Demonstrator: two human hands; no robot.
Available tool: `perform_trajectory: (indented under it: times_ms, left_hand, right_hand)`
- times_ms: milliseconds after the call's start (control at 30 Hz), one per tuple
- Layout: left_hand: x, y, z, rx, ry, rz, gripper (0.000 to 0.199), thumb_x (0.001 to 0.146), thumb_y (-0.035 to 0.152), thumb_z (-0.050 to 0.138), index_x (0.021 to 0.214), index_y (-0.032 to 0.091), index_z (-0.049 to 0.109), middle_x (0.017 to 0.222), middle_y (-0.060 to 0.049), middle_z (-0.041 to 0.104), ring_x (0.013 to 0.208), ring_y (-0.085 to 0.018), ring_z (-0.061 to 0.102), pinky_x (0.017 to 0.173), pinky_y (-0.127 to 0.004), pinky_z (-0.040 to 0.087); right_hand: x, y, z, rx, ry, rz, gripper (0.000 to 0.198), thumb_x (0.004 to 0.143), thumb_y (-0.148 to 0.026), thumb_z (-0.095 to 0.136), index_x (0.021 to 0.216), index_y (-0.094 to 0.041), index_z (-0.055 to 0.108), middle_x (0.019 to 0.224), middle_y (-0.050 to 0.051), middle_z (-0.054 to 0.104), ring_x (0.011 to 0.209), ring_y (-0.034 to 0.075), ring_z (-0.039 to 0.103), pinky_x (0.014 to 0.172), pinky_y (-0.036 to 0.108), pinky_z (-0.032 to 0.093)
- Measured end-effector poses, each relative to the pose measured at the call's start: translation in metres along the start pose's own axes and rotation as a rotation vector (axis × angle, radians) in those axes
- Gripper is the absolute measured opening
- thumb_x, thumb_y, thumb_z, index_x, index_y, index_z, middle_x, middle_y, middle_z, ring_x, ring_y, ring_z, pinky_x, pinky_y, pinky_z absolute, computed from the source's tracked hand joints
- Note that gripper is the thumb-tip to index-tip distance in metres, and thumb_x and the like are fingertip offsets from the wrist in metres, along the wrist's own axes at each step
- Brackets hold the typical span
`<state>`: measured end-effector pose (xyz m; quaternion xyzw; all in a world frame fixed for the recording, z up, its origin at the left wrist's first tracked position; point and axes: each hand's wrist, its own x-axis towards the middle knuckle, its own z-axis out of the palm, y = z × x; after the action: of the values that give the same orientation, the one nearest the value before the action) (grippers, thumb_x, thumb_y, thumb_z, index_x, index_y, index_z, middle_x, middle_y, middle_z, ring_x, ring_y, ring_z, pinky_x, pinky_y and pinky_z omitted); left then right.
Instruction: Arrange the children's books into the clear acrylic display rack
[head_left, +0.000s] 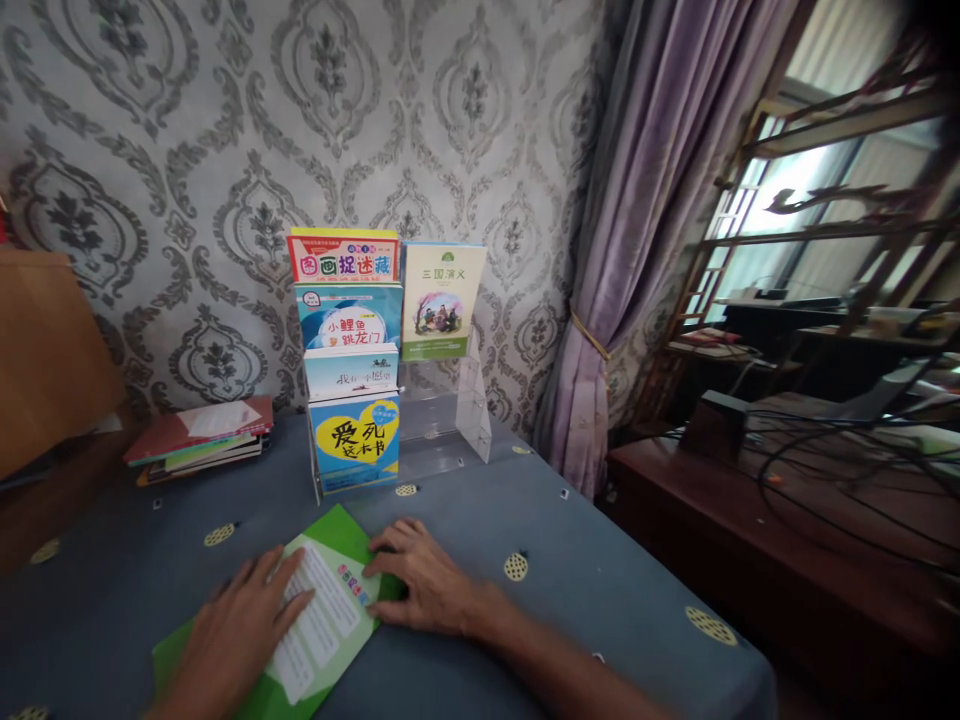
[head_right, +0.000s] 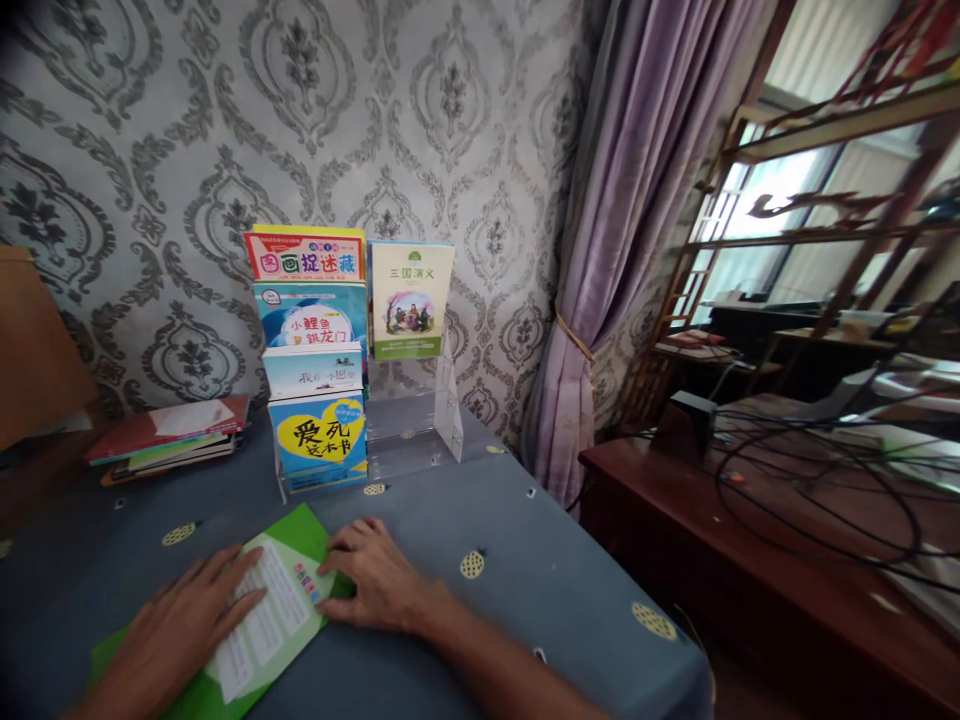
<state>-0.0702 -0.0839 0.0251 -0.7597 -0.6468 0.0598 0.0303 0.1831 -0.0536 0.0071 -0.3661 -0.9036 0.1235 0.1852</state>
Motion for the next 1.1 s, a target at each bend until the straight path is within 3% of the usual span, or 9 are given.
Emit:
perform_trajectory:
  times_ms: [100, 200, 333, 467, 667, 767, 900, 1000, 1100]
  left_hand:
    - [-0.002, 0.001, -0.005, -0.011, 0.005, 0.0, 0.047, 0.101, 0.033, 0.044, 0.146, 0.026, 0.053, 0.149, -0.012, 0.054, 0.131, -0.032, 0.057, 0.104, -0.049, 0.048]
    - [-0.003, 0.002, -0.007, -0.023, -0.008, -0.017, 0.046, 0.101, 0.033, 0.042, 0.145, 0.025, 0.053, 0.146, -0.013, 0.056, 0.13, -0.033, 0.057, 0.096, -0.048, 0.053]
    - [-0.005, 0.001, -0.014, 0.028, -0.04, -0.034, 0.044, 0.101, 0.032, 0.041, 0.139, 0.02, 0.059, 0.135, -0.018, 0.064, 0.12, -0.035, 0.063, 0.086, -0.047, 0.056]
    - [-0.01, 0.002, -0.024, 0.062, -0.085, -0.019, 0.046, 0.1, 0.03, 0.037, 0.136, 0.014, 0.06, 0.106, -0.018, 0.075, 0.098, -0.033, 0.073, 0.083, -0.046, 0.055]
    - [-0.015, 0.007, -0.028, -0.026, -0.149, -0.003, 0.043, 0.103, 0.031, 0.032, 0.126, 0.02, 0.066, 0.106, -0.013, 0.076, 0.105, -0.033, 0.07, 0.091, -0.049, 0.052]
    - [-0.011, 0.005, -0.018, -0.043, -0.062, 0.03, 0.042, 0.104, 0.031, 0.031, 0.116, 0.022, 0.07, 0.111, -0.012, 0.074, 0.109, -0.032, 0.068, 0.09, -0.047, 0.053]
    - [-0.005, 0.0, -0.003, -0.022, 0.125, 0.077, 0.035, 0.102, 0.029, 0.038, 0.121, 0.021, 0.068, 0.13, -0.012, 0.065, 0.124, -0.03, 0.059, 0.1, -0.046, 0.049]
    - [-0.005, -0.001, -0.002, -0.037, 0.083, 0.073, 0.036, 0.101, 0.022, 0.037, 0.121, 0.019, 0.067, 0.124, -0.013, 0.066, 0.117, -0.028, 0.062, 0.097, -0.044, 0.051]
    - [-0.008, 0.001, -0.007, -0.053, 0.016, 0.056, 0.044, 0.095, 0.009, 0.038, 0.13, 0.018, 0.062, 0.133, -0.013, 0.063, 0.124, -0.027, 0.059, 0.1, -0.042, 0.051]
  right_hand:
    - [0.001, -0.006, -0.007, -0.035, -0.034, 0.076, 0.029, 0.082, -0.041, 0.078, 0.101, -0.02, 0.073, 0.104, 0.006, 0.073, 0.098, 0.022, 0.066, 0.093, 0.036, 0.045]
    - [0.0, -0.012, -0.008, -0.016, -0.064, 0.141, 0.019, 0.088, -0.035, 0.07, 0.101, -0.021, 0.071, 0.085, 0.001, 0.075, 0.076, 0.017, 0.067, 0.071, 0.026, 0.044]
    - [-0.001, -0.015, -0.005, -0.012, 0.027, 0.162, 0.014, 0.087, -0.03, 0.068, 0.099, -0.022, 0.072, 0.082, 0.0, 0.076, 0.072, 0.016, 0.067, 0.064, 0.024, 0.041]
    - [0.0, -0.011, -0.003, -0.012, 0.089, 0.122, 0.014, 0.089, -0.028, 0.065, 0.1, -0.02, 0.071, 0.093, 0.003, 0.075, 0.079, 0.016, 0.068, 0.071, 0.025, 0.045]
    - [0.0, 0.004, 0.009, 0.005, 0.18, 0.02, 0.013, 0.09, -0.022, 0.063, 0.102, -0.019, 0.068, 0.111, 0.009, 0.071, 0.103, 0.022, 0.065, 0.093, 0.034, 0.046]
    - [0.003, 0.001, 0.014, 0.002, 0.198, -0.002, 0.012, 0.093, -0.021, 0.059, 0.102, -0.019, 0.067, 0.112, 0.009, 0.071, 0.108, 0.022, 0.063, 0.099, 0.039, 0.044]
    - [0.015, -0.021, 0.013, 0.057, 0.084, -0.068, 0.029, 0.099, -0.028, 0.054, 0.124, -0.017, 0.062, 0.132, 0.012, 0.065, 0.127, 0.023, 0.056, 0.112, 0.041, 0.036]
    - [0.033, -0.044, 0.012, 0.139, -0.064, -0.095, 0.052, 0.102, -0.041, 0.048, 0.148, -0.017, 0.042, 0.15, 0.015, 0.052, 0.142, 0.024, 0.043, 0.12, 0.043, 0.026]
    - [0.053, -0.06, 0.016, 0.192, -0.15, -0.092, 0.062, 0.103, -0.049, 0.043, 0.154, -0.015, 0.033, 0.154, 0.016, 0.047, 0.144, 0.024, 0.04, 0.122, 0.042, 0.023]
